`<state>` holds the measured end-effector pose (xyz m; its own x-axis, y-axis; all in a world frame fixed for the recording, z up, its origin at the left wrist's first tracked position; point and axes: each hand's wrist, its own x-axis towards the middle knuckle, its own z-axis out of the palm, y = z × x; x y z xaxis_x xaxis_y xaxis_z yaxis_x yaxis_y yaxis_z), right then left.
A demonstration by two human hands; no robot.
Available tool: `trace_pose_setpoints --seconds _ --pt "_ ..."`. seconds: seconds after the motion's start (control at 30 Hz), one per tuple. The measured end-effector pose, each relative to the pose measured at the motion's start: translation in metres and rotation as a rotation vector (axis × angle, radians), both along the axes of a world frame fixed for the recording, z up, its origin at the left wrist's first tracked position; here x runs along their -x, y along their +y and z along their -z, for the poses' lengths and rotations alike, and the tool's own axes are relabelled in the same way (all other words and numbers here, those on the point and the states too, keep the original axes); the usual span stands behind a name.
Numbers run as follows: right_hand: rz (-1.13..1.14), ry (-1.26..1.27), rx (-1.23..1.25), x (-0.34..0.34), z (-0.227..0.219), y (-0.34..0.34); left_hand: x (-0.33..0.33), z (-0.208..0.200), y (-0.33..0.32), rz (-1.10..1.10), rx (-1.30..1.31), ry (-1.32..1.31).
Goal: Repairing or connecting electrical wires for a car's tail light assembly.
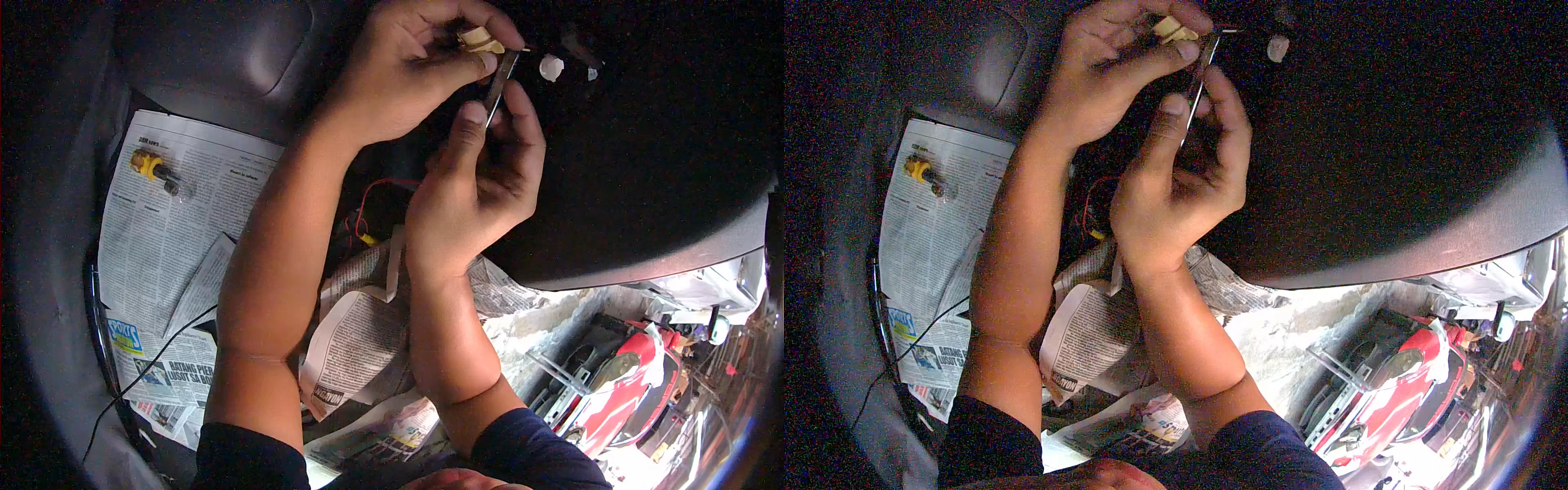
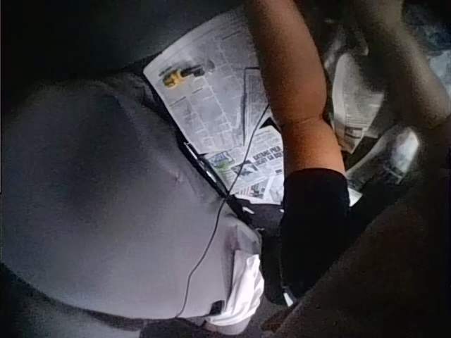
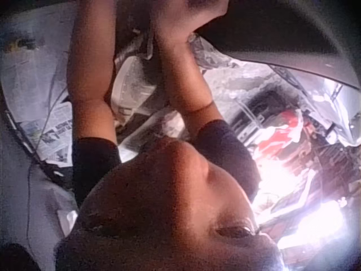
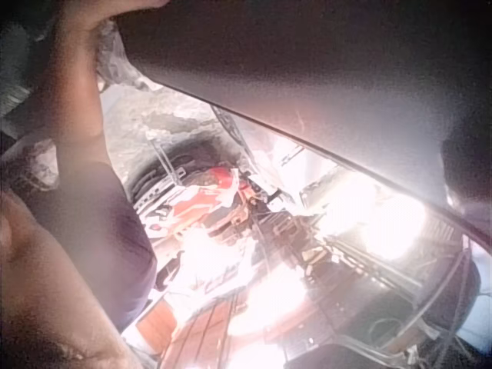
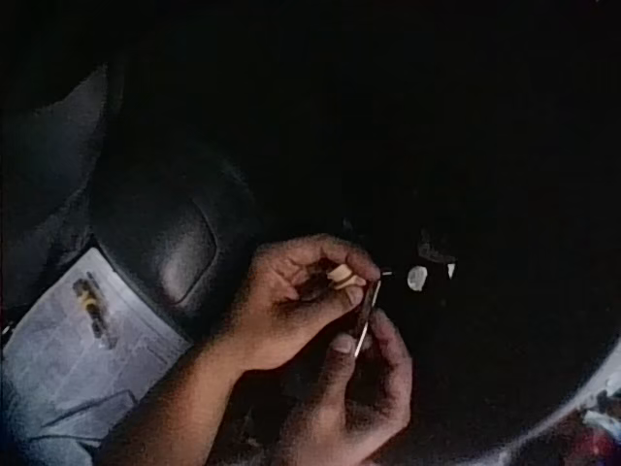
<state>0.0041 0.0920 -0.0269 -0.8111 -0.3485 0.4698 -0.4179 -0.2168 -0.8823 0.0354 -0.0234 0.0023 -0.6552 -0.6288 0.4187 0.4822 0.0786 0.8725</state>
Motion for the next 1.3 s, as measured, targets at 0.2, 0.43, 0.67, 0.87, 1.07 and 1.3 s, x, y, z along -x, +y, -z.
trace_pose_setpoints --seconds 0.2,0.43,0.67,0.87,1.07,1.3 --pt "-0.017 0.023 -0.019 -0.001 -0.003 0.001 0.005 0.015 -0.007 0.016 0.013 0.050" --pt "-0.023 0.015 -0.042 -0.002 -0.005 0.002 0.006 0.017 -0.008 0.028 -0.010 0.053" --pt "-0.031 -0.042 -0.047 -0.001 -0.005 0.004 0.009 0.019 -0.009 0.028 -0.012 0.083" --pt "-0.034 -0.134 0.002 -0.006 -0.007 0.003 0.006 0.016 -0.008 0.045 -0.037 0.054" --pt "-0.039 -0.133 0.042 -0.006 -0.007 0.004 0.010 0.017 -0.007 0.039 -0.062 0.120" --pt "-0.134 -0.355 0.153 -0.015 -0.014 0.010 0.001 0.001 -0.006 0.084 -0.157 -0.129"
